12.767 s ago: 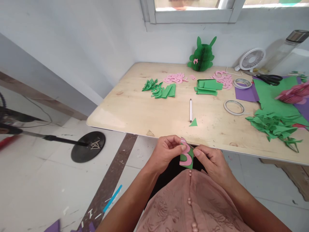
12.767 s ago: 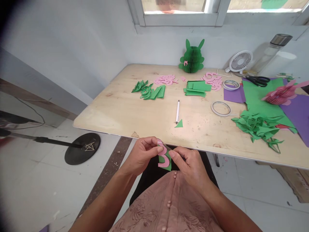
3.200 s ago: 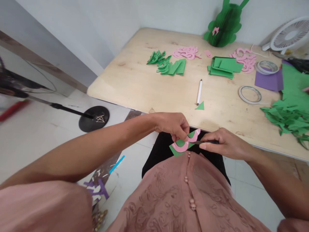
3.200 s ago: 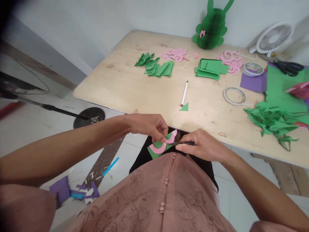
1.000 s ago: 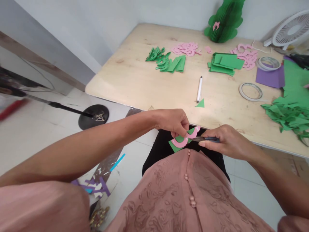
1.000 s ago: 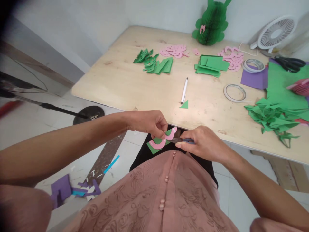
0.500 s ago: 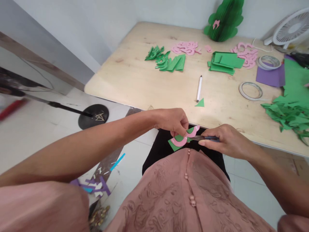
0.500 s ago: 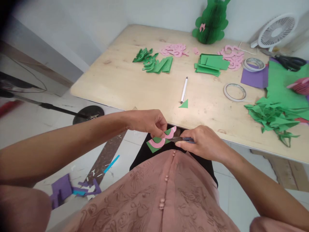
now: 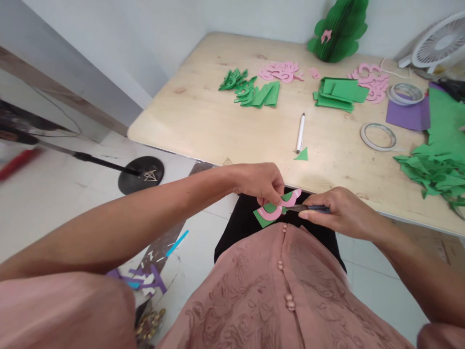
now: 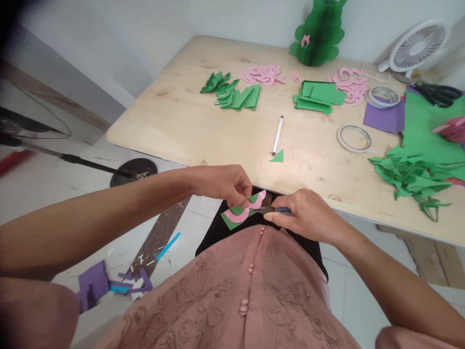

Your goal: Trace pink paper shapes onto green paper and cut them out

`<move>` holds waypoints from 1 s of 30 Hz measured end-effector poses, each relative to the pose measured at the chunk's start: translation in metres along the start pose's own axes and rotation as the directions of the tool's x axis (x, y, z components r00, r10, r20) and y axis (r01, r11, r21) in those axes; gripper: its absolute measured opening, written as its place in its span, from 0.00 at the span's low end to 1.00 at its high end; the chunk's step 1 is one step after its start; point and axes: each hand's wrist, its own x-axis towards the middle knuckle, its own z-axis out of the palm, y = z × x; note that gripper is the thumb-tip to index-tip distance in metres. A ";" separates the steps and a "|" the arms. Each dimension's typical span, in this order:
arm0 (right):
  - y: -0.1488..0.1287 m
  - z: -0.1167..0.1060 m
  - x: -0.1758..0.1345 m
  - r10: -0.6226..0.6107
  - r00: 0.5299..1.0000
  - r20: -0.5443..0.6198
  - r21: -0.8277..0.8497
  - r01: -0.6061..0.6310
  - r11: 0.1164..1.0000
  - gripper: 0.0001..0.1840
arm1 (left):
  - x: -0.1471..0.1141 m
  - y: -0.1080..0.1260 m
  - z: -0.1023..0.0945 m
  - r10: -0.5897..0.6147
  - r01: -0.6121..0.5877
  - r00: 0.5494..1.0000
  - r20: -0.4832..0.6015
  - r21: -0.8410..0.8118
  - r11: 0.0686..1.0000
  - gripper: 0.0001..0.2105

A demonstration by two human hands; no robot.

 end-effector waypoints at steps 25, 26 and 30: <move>0.002 0.004 0.001 -0.013 0.999 -0.033 -0.007 0.012 1.000 0.18 | 0.000 -0.003 0.000 0.018 -0.018 1.000 -0.003 -0.020 1.000 0.03; 0.002 0.004 0.000 -0.013 0.999 -0.034 -0.002 0.013 1.000 0.19 | 0.000 -0.003 0.000 0.018 -0.018 1.000 -0.005 -0.028 0.999 0.04; 0.001 0.003 -0.001 -0.003 1.000 -0.022 0.022 0.004 1.000 0.19 | -0.001 -0.004 -0.001 0.032 -0.033 0.999 -0.015 -0.061 0.998 0.05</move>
